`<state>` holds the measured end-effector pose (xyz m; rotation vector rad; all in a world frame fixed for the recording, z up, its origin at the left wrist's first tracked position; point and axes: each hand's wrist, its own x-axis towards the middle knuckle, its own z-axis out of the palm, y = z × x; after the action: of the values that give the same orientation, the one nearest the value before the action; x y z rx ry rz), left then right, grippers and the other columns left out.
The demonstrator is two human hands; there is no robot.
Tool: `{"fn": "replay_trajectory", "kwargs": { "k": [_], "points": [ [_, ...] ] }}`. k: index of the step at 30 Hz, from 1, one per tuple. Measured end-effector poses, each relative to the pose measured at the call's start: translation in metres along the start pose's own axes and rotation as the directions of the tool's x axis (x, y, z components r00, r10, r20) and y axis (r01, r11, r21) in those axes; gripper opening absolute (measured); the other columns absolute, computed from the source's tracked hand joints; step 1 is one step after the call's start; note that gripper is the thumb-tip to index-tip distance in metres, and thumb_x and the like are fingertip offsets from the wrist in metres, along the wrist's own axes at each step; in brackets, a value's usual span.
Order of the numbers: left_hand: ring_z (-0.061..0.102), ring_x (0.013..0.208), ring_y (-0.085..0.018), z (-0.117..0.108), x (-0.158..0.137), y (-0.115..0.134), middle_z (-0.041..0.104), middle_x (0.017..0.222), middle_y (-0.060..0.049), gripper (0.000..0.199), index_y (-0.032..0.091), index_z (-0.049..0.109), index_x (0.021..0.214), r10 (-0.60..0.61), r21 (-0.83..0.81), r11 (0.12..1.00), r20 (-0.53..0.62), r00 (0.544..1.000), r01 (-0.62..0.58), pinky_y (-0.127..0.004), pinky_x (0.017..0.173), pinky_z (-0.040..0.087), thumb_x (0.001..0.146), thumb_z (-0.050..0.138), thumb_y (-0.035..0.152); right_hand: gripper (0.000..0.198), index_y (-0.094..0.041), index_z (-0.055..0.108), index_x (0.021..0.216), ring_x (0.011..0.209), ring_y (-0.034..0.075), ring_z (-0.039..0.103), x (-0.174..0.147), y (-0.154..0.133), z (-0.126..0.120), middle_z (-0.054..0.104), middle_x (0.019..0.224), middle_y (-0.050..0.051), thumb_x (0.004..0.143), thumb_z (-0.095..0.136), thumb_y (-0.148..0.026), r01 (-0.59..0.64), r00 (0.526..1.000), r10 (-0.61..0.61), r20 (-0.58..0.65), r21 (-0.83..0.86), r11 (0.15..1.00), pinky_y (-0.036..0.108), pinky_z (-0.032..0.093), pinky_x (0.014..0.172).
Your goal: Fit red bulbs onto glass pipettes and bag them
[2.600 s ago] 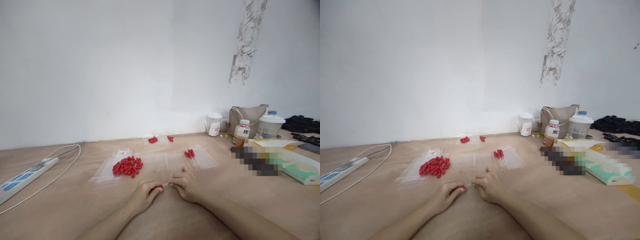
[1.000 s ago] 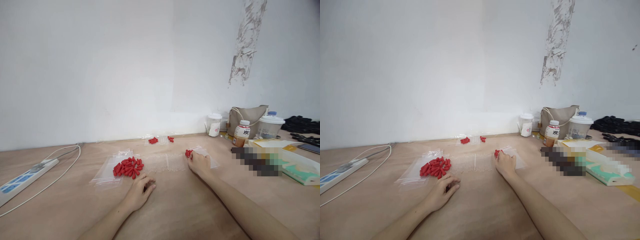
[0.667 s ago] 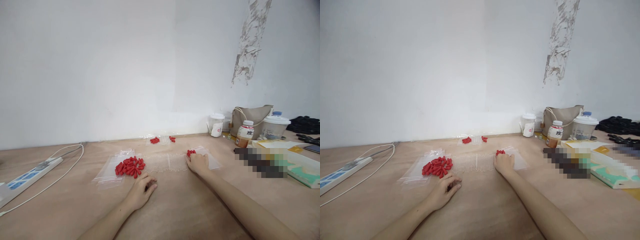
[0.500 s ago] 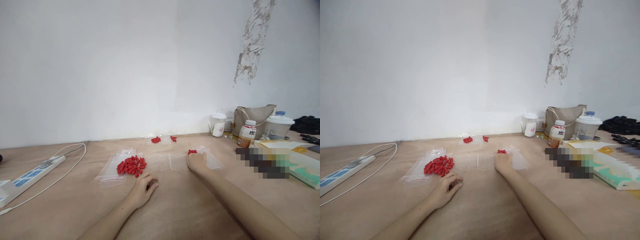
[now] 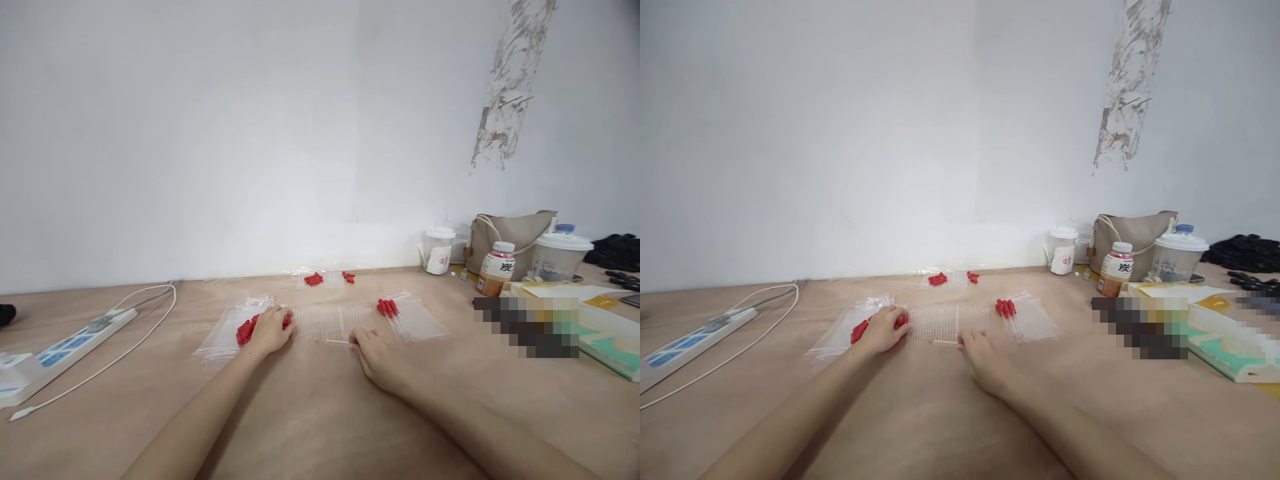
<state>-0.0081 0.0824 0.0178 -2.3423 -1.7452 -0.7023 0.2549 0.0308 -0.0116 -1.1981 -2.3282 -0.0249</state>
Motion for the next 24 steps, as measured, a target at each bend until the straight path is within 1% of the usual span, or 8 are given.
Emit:
{"fn": "replay_trajectory", "kwargs": {
  "k": [3,7,11,13,16,19,21,24],
  "points": [
    [0.052,0.075,-0.021,0.006,0.008,-0.002,0.055,0.073,-0.004,0.008,0.018,0.059,0.067,0.005,-0.029,1.000,0.006,1.000,-0.005,-0.031,0.068,0.038,0.070,0.058,0.025,0.026,-0.019,0.048,0.098,0.081,0.015,0.048,-0.008,-0.003,0.015,0.058,0.091,0.004,0.083,0.029,-0.009,0.098,0.994,-0.094,-0.059,0.075,0.992,0.028,0.034,0.075],
    [0.052,0.080,-0.020,0.003,0.008,0.004,0.054,0.077,-0.005,0.012,0.017,0.057,0.067,0.020,-0.078,0.997,-0.047,0.999,-0.024,-0.030,0.072,0.039,0.076,0.051,0.023,0.048,-0.019,0.043,0.115,0.090,0.015,0.048,-0.011,-0.002,0.023,0.055,0.103,0.005,0.073,0.031,0.001,0.159,0.985,-0.154,-0.079,0.064,0.985,0.028,0.034,0.080],
    [0.053,0.074,-0.016,-0.006,-0.013,0.022,0.055,0.079,-0.002,0.016,0.018,0.051,0.083,0.037,-0.240,0.968,-0.136,0.990,-0.069,-0.026,0.068,0.040,0.085,0.037,0.025,0.039,-0.021,0.050,0.107,0.086,0.015,0.049,-0.009,-0.004,0.017,0.056,0.095,0.005,0.077,0.031,-0.003,0.097,0.993,-0.090,-0.081,0.089,0.991,0.028,0.035,0.077],
    [0.053,0.067,-0.015,-0.008,-0.029,0.034,0.055,0.073,0.000,0.015,0.018,0.049,0.084,0.069,-0.390,0.915,-0.110,0.991,-0.107,-0.025,0.063,0.041,0.085,0.035,0.025,0.031,-0.021,0.052,0.102,0.083,0.015,0.050,-0.008,-0.006,0.014,0.056,0.090,0.004,0.083,0.031,-0.010,0.050,0.995,-0.042,-0.085,0.098,0.994,0.029,0.035,0.076],
    [0.055,0.069,-0.014,-0.005,-0.051,0.047,0.058,0.081,-0.002,0.018,0.019,0.050,0.092,0.076,-0.584,0.808,-0.027,0.997,-0.078,-0.025,0.065,0.043,0.086,0.035,0.025,0.025,-0.020,0.055,0.091,0.078,0.015,0.051,-0.006,-0.008,0.012,0.057,0.085,0.003,0.088,0.030,-0.020,0.015,0.998,-0.009,-0.070,0.098,0.995,0.028,0.035,0.074],
    [0.056,0.073,-0.015,0.003,-0.060,0.051,0.059,0.080,-0.003,0.019,0.018,0.055,0.080,0.060,-0.647,0.761,-0.011,0.998,-0.053,-0.026,0.068,0.043,0.085,0.038,0.027,0.026,-0.022,0.056,0.088,0.077,0.014,0.051,-0.006,-0.007,0.013,0.057,0.082,0.002,0.088,0.031,-0.023,0.016,0.998,-0.009,-0.065,0.097,0.995,0.028,0.034,0.072],
    [0.055,0.069,-0.015,0.010,-0.061,0.050,0.058,0.073,-0.002,0.017,0.017,0.052,0.072,0.031,-0.657,0.753,-0.019,0.999,-0.036,-0.025,0.064,0.043,0.081,0.046,0.029,0.026,-0.022,0.057,0.087,0.076,0.014,0.051,-0.006,-0.007,0.013,0.057,0.081,0.001,0.088,0.031,-0.023,0.015,0.997,-0.007,-0.078,0.104,0.994,0.029,0.033,0.073],
    [0.056,0.067,-0.014,0.018,-0.060,0.046,0.057,0.074,-0.001,0.012,0.017,0.050,0.080,-0.011,-0.692,0.721,-0.015,1.000,-0.003,-0.023,0.057,0.044,0.076,0.054,0.028,0.026,-0.021,0.057,0.084,0.076,0.014,0.051,-0.006,-0.007,0.012,0.058,0.080,0.002,0.088,0.031,-0.022,0.025,0.994,-0.012,-0.110,0.124,0.992,0.029,0.032,0.073]
  ]
}}
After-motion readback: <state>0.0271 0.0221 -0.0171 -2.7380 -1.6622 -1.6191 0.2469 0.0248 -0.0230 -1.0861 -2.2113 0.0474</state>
